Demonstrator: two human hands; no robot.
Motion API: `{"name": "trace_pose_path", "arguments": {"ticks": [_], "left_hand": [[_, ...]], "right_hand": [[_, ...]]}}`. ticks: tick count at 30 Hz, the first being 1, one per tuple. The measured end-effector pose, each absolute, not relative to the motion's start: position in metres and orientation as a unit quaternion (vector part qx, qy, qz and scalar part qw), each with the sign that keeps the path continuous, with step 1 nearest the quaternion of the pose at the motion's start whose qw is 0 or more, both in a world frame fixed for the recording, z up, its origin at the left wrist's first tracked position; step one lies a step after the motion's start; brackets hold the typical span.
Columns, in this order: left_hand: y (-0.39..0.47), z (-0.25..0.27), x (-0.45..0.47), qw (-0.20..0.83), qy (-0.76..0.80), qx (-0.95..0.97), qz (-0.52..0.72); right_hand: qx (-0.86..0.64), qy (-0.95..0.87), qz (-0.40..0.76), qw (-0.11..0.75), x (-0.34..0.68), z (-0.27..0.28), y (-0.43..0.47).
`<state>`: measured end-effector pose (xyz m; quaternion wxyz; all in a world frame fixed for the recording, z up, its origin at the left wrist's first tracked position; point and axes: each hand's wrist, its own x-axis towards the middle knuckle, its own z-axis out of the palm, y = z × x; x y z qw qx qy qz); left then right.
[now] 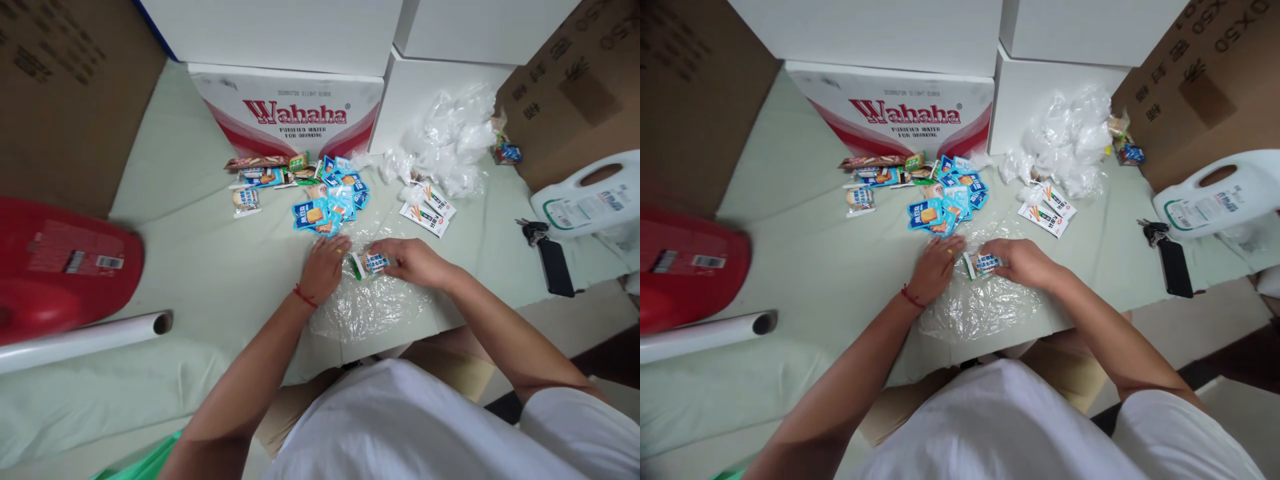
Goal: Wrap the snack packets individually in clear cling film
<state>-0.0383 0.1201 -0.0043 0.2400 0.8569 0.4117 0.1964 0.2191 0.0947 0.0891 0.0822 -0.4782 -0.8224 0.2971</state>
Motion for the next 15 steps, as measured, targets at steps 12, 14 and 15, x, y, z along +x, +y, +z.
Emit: {"name": "trace_pose_path", "arguments": {"ticks": [12,14,15], "left_hand": [[0.120,0.021,-0.058,0.270,0.415,0.816,0.299],[0.114,0.038,-0.064,0.240,0.430,0.818,0.296],[0.109,0.046,-0.067,0.220,0.439,0.819,0.297]], "right_hand": [[-0.579,-0.745,0.274,0.186,0.247,0.088,0.020],[-0.580,-0.738,0.290,0.189,0.261,0.082,-0.006],[-0.575,-0.738,0.295,0.193,0.267,0.079,-0.018]]}}
